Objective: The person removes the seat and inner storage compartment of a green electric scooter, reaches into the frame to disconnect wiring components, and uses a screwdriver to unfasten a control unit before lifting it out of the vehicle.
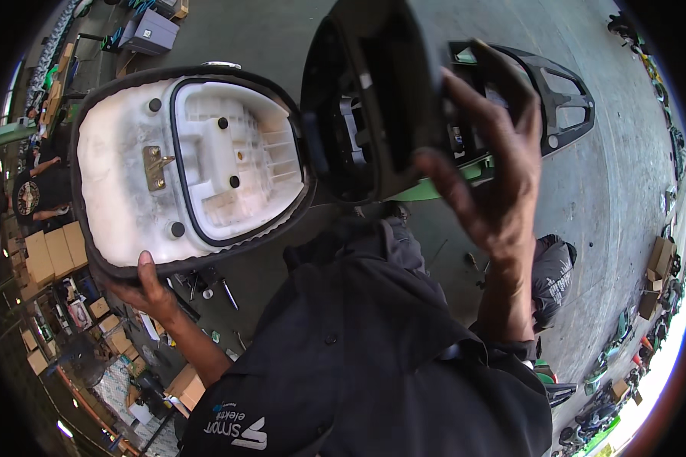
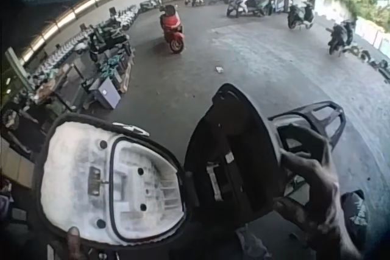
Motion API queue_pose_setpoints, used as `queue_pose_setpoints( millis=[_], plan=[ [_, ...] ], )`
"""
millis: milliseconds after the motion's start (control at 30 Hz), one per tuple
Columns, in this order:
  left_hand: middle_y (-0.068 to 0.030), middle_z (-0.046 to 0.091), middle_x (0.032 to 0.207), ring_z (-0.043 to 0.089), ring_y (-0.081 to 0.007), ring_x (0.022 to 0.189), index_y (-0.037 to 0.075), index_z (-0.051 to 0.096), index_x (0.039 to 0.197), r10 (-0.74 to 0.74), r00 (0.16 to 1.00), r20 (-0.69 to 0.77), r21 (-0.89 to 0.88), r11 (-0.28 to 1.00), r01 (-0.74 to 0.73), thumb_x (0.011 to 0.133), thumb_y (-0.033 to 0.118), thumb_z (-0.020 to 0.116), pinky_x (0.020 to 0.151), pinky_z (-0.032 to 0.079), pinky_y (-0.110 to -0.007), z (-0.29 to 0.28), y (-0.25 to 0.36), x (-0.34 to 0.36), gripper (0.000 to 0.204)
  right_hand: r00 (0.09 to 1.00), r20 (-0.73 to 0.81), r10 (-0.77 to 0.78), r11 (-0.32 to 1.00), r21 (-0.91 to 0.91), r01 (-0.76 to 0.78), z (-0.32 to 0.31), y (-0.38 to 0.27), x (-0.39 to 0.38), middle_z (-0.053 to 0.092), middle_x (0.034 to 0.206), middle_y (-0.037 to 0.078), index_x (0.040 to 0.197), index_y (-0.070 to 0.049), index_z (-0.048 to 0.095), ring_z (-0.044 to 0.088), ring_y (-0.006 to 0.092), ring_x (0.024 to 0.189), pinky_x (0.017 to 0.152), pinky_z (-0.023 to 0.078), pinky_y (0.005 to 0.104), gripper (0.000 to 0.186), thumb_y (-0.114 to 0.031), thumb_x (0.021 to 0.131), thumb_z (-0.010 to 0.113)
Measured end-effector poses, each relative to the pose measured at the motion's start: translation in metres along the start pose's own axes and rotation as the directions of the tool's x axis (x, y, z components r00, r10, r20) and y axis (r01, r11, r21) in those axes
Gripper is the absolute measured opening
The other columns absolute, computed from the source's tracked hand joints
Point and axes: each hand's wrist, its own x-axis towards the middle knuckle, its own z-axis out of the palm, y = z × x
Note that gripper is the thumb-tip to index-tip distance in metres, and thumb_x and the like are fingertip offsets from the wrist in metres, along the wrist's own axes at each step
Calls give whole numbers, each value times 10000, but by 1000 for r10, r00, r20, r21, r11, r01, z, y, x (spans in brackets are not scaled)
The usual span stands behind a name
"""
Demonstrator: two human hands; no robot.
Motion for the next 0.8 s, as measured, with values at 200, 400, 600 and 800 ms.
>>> queue_pose_setpoints(
  millis=[200,400,600,800],
  plan=[
    [-248,328,1435,368,-355,1314,-72,244,1433,-35,998,44,-67,997,38,808,168,646,1097,284,-474,-5,-3,-5,781,943,280,-177,940,334,77,56,-47,18,352,1427,236,1363,-122,516,429,403,1268,1011,434,464,753,-115,673,816],
    [-280,316,1435,366,-383,1314,-70,232,1439,-27,997,71,96,995,20,913,354,583,1093,283,-505,-16,-15,-16,761,894,203,-399,770,603,207,128,-85,13,273,1430,343,1370,-86,478,408,459,1236,1001,400,488,700,-191,732,747],
    [-269,292,1454,352,-393,1327,-36,209,1457,-1,991,135,-37,999,6,889,618,503,1081,296,-526,-25,-30,-13,915,809,342,-479,712,690,131,173,-113,-9,342,1402,279,1302,-34,508,436,425,1214,930,424,494,588,-274,800,699],
    [-252,407,1388,456,-317,1240,-73,319,1402,-141,988,57,202,971,127,916,360,631,1046,352,-426,-20,-35,-3,722,617,578,-534,730,683,-8,197,-103,-45,487,1234,216,1262,-41,524,514,368,1112,901,438,498,515,-360,872,632]
  ],
)
